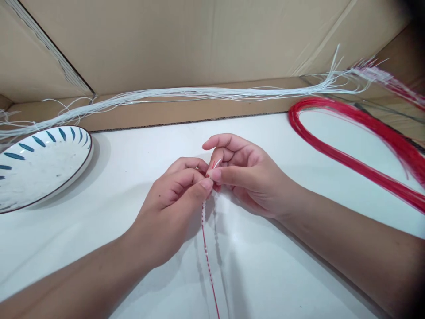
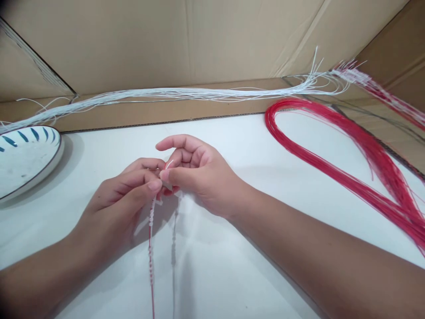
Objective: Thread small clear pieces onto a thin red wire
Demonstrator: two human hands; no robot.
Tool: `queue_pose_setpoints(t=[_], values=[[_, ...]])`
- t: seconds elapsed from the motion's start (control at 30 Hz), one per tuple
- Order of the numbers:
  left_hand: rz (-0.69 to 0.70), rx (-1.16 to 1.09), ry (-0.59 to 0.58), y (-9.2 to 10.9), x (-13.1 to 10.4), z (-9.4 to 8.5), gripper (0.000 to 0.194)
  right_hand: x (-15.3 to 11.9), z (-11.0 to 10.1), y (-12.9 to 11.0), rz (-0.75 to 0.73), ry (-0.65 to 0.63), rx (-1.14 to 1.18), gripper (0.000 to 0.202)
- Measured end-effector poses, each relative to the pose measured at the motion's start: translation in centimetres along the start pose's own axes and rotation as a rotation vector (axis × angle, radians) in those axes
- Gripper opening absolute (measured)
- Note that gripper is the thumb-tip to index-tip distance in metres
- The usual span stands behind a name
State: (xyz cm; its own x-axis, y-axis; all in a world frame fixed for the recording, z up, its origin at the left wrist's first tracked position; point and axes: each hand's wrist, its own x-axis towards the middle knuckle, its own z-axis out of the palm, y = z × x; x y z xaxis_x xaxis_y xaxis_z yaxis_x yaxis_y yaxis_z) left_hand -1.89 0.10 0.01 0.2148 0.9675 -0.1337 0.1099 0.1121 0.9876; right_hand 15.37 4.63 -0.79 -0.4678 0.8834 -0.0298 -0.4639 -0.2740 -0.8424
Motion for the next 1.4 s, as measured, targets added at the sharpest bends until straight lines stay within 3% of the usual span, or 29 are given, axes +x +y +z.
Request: queue_pose_setpoints(t=[0.2, 0.37, 0.77, 1.1, 1.4], values=[[0.046, 0.12, -0.057, 0.23, 0.02, 0.01, 0.025, 0.19, -0.17, 0.15, -0.049, 0.094, 0.038, 0.029], [-0.002, 0.007, -0.02, 0.14, -0.04, 0.1, 0.026, 0.2, -0.1, 0.18, -0.072, 0.126, 0.001, 0.031], [0.055, 0.219, 0.024, 0.7, -0.09, 0.05, 0.03, 0.26, -0.55, 0.61, 0.004, -0.063, -0.025, 0.036], [-0.097, -0.179, 0.022, 0.66, 0.31, 0.25, 0.027, 0.28, -0.42, 0.66, -0.024, -0.024, 0.022, 0.036], [-0.08, -0.186, -0.003, 1.02, 0.6, 0.1, 0.031, 0.34, -0.62, 0.67, -0.021, -0.051, 0.026, 0.037]])
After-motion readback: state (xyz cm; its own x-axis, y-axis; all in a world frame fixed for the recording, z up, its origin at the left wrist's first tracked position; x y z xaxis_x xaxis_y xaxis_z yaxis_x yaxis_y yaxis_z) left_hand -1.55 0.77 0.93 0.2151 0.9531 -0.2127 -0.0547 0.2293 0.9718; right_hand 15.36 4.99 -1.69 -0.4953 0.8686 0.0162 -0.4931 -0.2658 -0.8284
